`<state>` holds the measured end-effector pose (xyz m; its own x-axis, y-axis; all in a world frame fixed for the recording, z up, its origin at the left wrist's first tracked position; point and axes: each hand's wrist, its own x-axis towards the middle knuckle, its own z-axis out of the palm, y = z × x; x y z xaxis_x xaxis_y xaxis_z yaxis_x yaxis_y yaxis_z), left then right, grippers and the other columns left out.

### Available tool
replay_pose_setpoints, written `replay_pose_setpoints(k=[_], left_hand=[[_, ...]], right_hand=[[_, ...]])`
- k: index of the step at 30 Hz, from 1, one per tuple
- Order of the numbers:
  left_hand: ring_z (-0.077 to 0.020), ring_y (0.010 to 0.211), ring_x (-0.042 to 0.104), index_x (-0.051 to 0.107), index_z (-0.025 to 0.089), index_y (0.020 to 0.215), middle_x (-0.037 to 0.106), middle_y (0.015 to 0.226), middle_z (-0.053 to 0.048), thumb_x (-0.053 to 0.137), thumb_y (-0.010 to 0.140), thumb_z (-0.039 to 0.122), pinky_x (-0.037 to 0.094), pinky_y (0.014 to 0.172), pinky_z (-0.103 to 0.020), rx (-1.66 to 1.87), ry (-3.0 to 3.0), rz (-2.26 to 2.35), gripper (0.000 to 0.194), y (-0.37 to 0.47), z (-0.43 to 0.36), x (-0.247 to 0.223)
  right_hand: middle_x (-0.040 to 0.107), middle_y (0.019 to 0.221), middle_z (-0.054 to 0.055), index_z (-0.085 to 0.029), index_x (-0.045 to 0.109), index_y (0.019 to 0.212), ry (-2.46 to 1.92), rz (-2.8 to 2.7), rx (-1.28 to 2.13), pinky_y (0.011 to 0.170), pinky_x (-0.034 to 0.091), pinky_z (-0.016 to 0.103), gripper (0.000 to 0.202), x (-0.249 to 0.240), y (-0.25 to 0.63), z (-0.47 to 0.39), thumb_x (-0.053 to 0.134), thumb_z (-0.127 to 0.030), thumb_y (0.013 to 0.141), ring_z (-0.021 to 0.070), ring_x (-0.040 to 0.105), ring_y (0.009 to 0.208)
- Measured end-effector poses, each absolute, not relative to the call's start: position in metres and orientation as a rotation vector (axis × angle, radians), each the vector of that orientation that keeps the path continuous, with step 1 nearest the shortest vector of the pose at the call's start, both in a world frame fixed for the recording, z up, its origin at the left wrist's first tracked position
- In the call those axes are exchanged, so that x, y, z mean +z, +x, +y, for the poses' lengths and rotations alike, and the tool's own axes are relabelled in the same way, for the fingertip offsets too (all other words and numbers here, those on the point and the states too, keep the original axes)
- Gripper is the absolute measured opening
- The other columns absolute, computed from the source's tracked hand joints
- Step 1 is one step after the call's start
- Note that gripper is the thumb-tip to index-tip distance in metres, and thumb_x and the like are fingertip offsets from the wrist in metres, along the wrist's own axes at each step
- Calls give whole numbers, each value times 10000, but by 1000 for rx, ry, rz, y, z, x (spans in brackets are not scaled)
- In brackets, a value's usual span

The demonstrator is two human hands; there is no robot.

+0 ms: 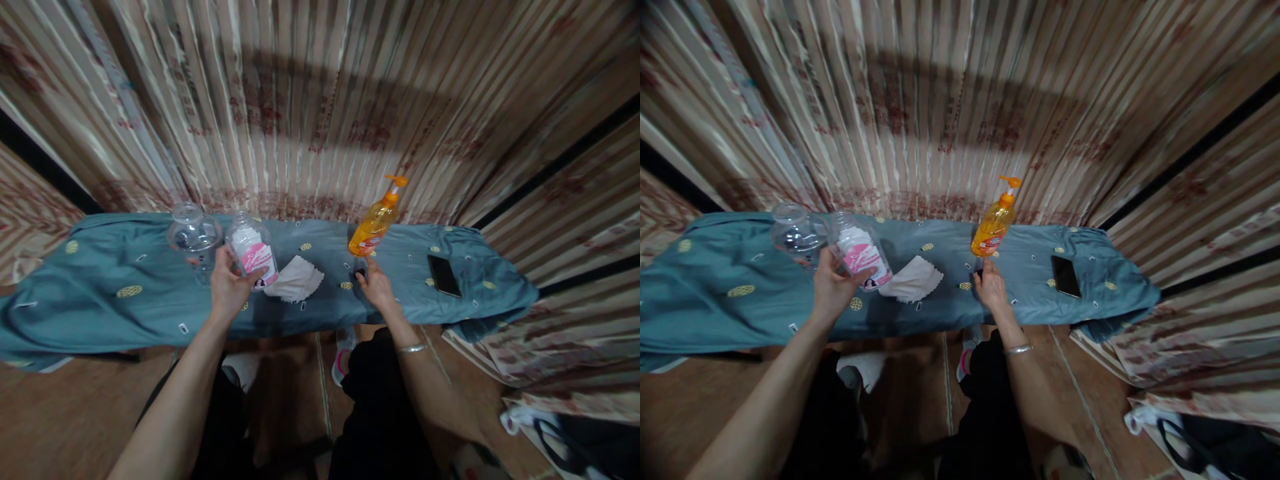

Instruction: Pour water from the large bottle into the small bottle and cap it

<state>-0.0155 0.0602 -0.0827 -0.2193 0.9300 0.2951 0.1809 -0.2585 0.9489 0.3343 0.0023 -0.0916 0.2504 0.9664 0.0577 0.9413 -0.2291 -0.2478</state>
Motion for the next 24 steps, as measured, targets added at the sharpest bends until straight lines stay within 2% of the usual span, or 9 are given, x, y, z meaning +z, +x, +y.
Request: replay_pose_setpoints(k=[3, 6, 9, 14, 18, 21, 24], left_hand=[[-312, 1096, 790, 587, 280, 1139, 779, 1170, -56, 1007, 550, 383, 670, 927, -449, 1492, 1374, 1301, 730, -3, 61, -88], [-310, 1095, 784, 593, 275, 1111, 779, 1139, -34, 993, 563, 364, 653, 930, -445, 1432, 1385, 1288, 685, 12, 62, -95], [-307, 1039, 783, 604, 272, 1063, 778, 1059, -19, 1011, 549, 375, 641, 927, -449, 1366, 1399, 1268, 663, 28, 60, -103], [-305, 1027, 785, 642, 261, 1092, 799, 1070, -28, 984, 558, 265, 617, 977, -471, 1263, 1421, 1223, 634, 44, 55, -112], [-304, 1061, 780, 643, 266, 1122, 805, 1105, -22, 958, 575, 242, 606, 1007, -476, 1226, 1423, 1212, 631, 45, 54, -116], [-304, 1065, 778, 639, 268, 1131, 800, 1123, -19, 955, 579, 257, 606, 1000, -470, 1213, 1427, 1208, 636, 43, 53, -118], [-296, 1032, 776, 637, 268, 1145, 787, 1095, -12, 957, 591, 276, 615, 983, -466, 1214, 1440, 1206, 639, 43, 52, -121]], right_hand=[[738, 1504, 310, -68, 552, 1606, -2431, -1902, 235, 1121, 581, 421, 549, -85, 336, 18, 612, -213, 1081, 353, 774, 1354], [837, 1298, 273, -107, 724, 1376, -2446, -1947, 286, 1057, 588, 397, 362, -85, 331, 29, 697, -158, 1019, 355, 822, 1237], [863, 1197, 234, -148, 782, 1203, -2401, -1967, 310, 1011, 592, 375, 233, -85, 329, 33, 765, -156, 971, 340, 838, 1164], [863, 1067, 109, -183, 761, 1309, -2135, -1983, 345, 867, 587, 346, 314, -61, 326, 38, 736, -351, 1044, 262, 810, 969], [768, 846, -25, -214, 787, 1260, -1469, -1892, 651, 681, 488, 278, 368, -19, 307, 48, 774, -467, 992, 168, 655, 709], [699, 757, -65, -219, 793, 1250, -1296, -1902, 700, 663, 437, 265, 361, 14, 284, 57, 810, -417, 948, 146, 596, 666], [771, 873, -50, -247, 807, 1176, -1261, -2088, 587, 767, 478, 273, 293, 40, 264, 64, 830, -244, 884, 166, 680, 789]])
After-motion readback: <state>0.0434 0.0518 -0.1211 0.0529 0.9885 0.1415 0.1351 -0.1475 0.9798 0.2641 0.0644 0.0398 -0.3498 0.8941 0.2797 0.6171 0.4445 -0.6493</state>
